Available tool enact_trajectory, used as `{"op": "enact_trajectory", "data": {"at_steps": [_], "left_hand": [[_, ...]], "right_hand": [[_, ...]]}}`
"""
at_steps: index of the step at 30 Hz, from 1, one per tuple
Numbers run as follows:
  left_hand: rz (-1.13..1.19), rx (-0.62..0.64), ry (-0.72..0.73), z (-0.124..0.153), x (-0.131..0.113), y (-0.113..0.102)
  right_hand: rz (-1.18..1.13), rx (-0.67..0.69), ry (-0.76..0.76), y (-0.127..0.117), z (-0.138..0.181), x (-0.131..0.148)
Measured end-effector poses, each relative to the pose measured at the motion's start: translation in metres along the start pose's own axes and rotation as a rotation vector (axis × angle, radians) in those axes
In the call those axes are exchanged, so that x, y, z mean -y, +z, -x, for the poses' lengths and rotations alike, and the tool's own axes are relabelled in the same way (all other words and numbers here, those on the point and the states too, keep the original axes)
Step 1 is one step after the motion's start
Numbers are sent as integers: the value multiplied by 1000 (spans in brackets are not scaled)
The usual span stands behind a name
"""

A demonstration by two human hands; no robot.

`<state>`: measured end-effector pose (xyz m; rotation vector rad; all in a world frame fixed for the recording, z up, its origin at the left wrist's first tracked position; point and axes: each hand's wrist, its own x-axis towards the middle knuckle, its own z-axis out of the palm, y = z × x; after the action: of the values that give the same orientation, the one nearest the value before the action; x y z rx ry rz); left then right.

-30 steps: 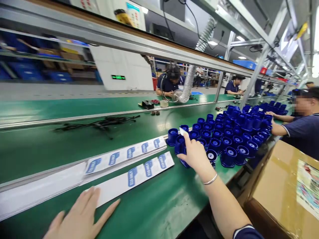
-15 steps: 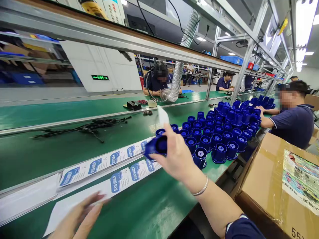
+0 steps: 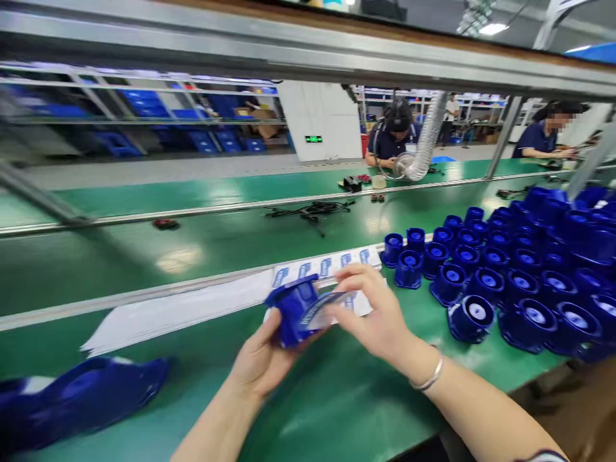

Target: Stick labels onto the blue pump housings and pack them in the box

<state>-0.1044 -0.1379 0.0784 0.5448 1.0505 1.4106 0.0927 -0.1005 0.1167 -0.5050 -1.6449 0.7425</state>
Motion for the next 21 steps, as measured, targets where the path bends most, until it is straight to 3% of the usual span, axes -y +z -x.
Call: {"op": "enact_trajectory", "data": {"at_steps": [4,6,14,21], "left_hand": [[177,97,-107,1,23,-2],[174,119,-142,4,29,-5],[149,102,-137,13,23,-8],[158,89,-75,13,18,0]], "right_hand": [[-353,-40,504,-1,7,-23],[-451,-58,644,-2,13,-30],[-680,-31,888,-1,19,-26],[-757,111,940,-3,24,-22]]}}
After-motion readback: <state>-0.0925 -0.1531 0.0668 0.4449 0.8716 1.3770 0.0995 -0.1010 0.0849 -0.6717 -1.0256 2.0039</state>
